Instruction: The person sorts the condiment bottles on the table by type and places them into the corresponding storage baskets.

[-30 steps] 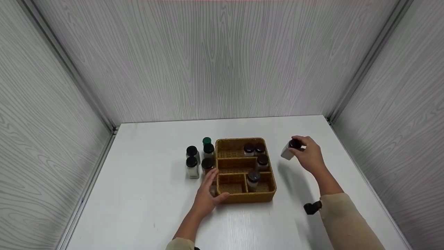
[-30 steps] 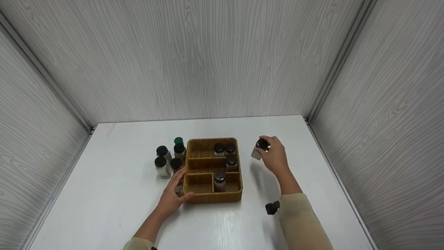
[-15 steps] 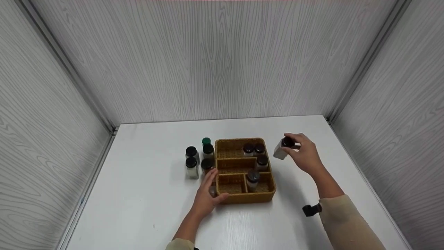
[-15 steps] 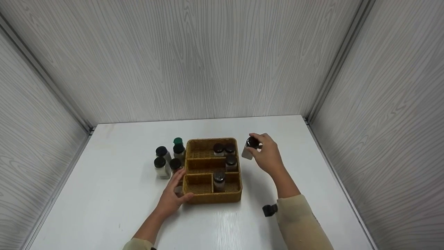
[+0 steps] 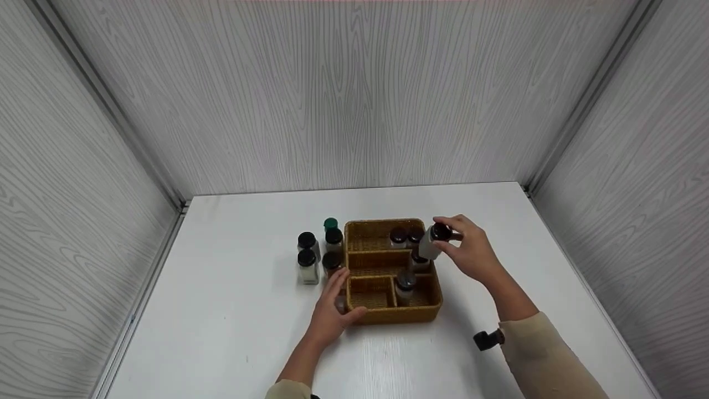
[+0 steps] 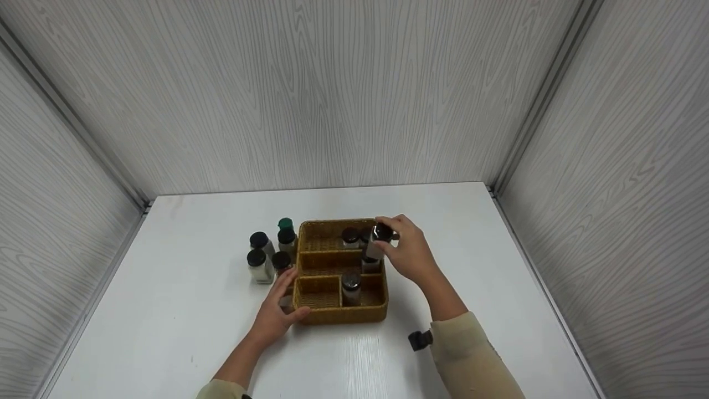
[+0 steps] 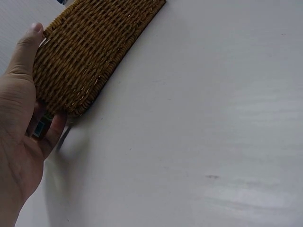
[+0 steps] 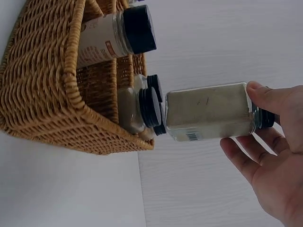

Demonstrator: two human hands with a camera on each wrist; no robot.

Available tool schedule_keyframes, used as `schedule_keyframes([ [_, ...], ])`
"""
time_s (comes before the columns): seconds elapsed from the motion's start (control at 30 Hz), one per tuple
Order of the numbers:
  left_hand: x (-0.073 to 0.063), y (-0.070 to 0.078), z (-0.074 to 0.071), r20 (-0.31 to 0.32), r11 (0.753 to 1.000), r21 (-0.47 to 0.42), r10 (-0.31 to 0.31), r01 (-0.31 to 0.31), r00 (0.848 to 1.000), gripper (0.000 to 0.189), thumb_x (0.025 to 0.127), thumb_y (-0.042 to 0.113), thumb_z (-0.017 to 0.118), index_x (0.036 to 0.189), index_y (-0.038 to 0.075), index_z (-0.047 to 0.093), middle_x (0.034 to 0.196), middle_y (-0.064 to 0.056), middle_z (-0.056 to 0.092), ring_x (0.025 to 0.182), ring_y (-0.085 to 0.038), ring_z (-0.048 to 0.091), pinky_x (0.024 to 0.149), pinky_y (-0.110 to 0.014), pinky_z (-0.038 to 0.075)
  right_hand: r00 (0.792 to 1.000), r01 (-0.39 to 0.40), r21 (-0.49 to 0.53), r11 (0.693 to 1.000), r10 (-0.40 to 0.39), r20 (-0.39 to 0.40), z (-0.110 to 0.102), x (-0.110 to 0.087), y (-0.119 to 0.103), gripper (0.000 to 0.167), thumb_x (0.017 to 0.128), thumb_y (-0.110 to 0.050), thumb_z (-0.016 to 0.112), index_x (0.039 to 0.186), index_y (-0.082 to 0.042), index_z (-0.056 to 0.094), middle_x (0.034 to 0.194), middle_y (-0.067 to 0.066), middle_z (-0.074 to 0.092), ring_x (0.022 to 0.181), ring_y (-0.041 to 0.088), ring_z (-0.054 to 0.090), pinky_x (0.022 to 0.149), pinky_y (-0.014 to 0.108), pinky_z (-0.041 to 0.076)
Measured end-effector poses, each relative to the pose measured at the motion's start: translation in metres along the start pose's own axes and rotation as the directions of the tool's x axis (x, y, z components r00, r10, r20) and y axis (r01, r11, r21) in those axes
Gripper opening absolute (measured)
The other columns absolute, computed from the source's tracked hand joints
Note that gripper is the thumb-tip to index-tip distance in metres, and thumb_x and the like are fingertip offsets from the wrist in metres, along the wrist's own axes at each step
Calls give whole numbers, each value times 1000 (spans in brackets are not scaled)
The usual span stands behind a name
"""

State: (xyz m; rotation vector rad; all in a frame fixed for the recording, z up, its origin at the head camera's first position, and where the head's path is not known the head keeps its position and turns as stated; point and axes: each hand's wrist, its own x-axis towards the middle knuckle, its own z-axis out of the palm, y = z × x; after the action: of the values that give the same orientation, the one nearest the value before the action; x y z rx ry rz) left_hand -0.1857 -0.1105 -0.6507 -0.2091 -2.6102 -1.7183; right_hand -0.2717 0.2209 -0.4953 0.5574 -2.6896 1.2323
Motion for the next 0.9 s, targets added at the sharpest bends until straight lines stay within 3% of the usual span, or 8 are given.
schedule_keyframes([
  [0.23,0,-1,0,5,1000,-14,-6,6,1000,98,91,36,90,171,20,35,181,3,26,168,-36,27,131,-65,32,998,46,32,998,-47,33,14,1,-14,57,94,-3,84,147,-16,69,124,10,68,122,28,72,106,47,62],
  [0.47,1,-2,0,-4,1000,-1,10,-10,1000,97,91,38,90,170,17,37,180,-1,28,166,-40,29,129,-67,34,992,50,82,995,-59,110,29,7,-17,57,94,-3,83,148,-15,67,133,10,67,126,29,71,106,46,62],
  [0.67,2,-2,1,-7,1000,-7,12,-12,1000,97,91,37,90,170,17,37,180,0,29,166,-38,30,129,-65,35,986,44,28,999,-48,157,39,13,-12,56,96,-8,83,149,-16,67,134,8,68,124,27,70,98,45,64],
  [0.9,1,-3,0,-5,1000,-9,15,-15,1000,98,91,37,90,170,17,37,180,0,28,167,-37,28,130,-65,34,982,50,-21,999,-46,181,48,17,-5,55,96,-11,84,148,-14,67,136,8,69,136,32,66,109,52,59],
])
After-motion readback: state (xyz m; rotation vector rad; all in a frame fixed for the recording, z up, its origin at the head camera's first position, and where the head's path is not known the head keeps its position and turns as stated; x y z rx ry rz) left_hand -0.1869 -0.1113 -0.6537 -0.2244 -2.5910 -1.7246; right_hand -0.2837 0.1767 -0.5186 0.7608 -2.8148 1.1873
